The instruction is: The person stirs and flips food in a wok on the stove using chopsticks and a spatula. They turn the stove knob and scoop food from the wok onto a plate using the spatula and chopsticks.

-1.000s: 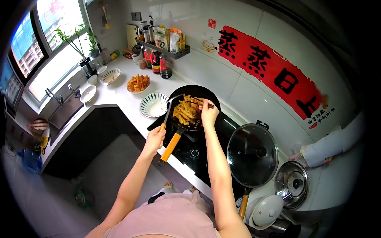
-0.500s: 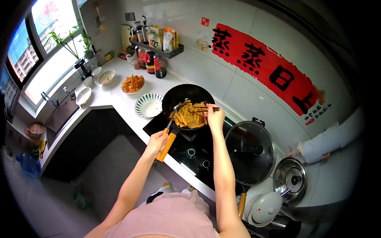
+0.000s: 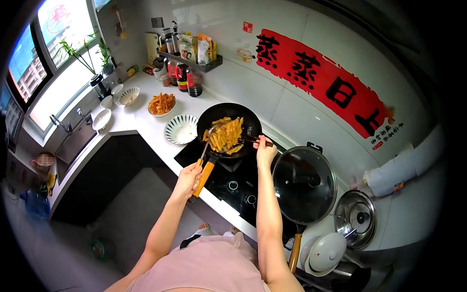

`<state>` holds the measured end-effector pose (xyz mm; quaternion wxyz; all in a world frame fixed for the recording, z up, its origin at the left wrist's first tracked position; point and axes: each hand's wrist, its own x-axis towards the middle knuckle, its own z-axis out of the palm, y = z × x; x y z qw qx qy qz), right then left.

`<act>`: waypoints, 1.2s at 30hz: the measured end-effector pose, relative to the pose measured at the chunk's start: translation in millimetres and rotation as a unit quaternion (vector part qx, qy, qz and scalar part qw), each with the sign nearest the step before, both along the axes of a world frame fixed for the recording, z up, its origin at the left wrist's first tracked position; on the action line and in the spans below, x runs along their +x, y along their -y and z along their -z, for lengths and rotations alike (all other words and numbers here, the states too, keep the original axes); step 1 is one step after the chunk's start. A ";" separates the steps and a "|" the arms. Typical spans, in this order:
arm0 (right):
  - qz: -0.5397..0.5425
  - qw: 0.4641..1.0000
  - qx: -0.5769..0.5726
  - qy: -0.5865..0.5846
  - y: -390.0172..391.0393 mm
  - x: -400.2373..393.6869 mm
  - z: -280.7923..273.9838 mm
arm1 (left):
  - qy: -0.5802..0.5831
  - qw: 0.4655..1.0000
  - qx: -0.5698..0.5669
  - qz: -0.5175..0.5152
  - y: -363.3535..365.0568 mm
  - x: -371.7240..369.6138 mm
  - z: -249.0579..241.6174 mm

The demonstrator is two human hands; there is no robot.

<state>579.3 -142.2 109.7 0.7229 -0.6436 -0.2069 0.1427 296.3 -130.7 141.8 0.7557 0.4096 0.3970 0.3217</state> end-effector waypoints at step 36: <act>-0.176 0.964 -0.023 0.200 52.8 -46.3 -18.1 | 0.004 1.000 -0.005 -0.030 -8.9 -16.8 -7.1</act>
